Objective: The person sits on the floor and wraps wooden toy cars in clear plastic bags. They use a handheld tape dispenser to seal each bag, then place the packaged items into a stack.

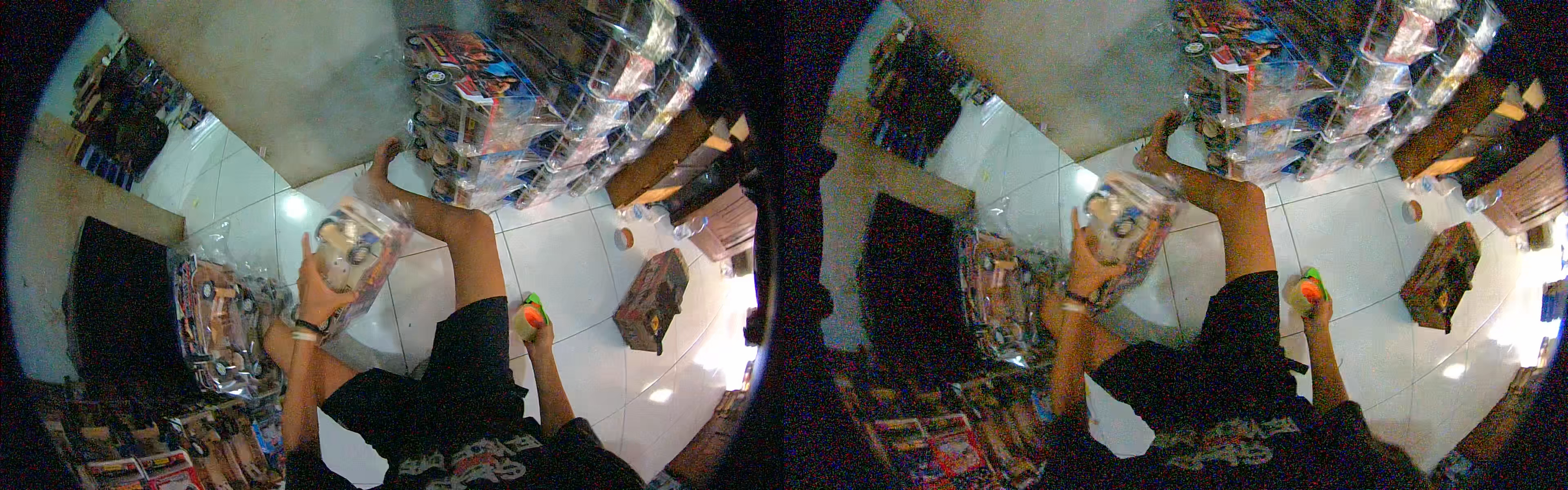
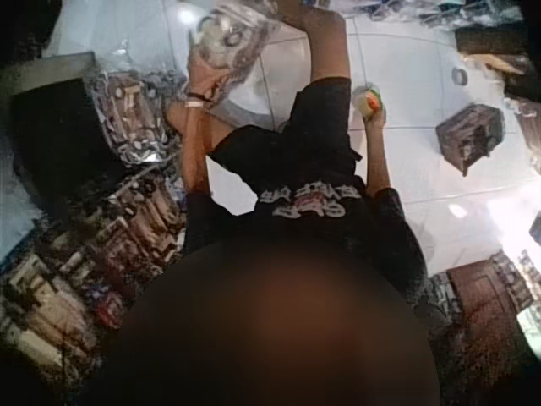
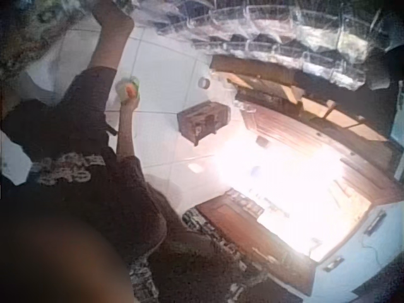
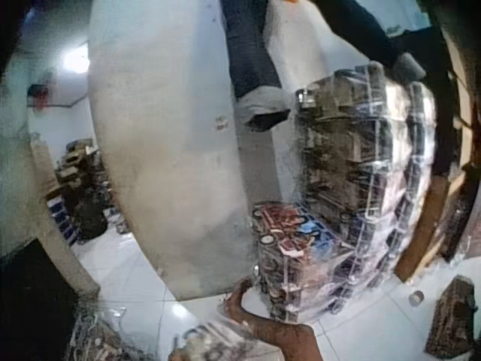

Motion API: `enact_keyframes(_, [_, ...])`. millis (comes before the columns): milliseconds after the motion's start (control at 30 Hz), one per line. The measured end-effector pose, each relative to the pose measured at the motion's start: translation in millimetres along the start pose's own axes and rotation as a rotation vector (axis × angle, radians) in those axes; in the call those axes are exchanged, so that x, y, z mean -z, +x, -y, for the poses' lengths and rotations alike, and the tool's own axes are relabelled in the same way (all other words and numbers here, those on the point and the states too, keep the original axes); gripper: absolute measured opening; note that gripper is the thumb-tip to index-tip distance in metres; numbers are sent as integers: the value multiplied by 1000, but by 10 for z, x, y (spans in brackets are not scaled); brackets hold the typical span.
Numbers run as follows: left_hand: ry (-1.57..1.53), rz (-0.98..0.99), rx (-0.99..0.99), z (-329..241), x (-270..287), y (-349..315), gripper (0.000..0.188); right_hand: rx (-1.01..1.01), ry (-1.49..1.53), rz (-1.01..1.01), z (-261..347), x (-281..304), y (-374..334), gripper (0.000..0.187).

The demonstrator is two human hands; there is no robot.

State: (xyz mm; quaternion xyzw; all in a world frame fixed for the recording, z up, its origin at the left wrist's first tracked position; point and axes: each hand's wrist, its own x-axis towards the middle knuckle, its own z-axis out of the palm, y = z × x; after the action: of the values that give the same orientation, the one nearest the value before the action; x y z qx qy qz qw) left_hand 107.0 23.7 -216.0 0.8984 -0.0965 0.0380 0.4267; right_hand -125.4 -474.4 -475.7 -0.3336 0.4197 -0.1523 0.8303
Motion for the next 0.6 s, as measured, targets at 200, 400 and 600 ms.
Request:
enact_keyframes(200, [-617,-346,207,-16,555,-356,140,440,-1030,-278,-162,7,-106,53])
enact_keyframes(400, [-102,-405,157,-6,247,-1150,119,777,-798,356,649,-2336,-1493,58])
enact_keyframes(600, [-320,-11,37,-893,-363,-1701,102,406,-497,710,600,-3698,-2186,59])
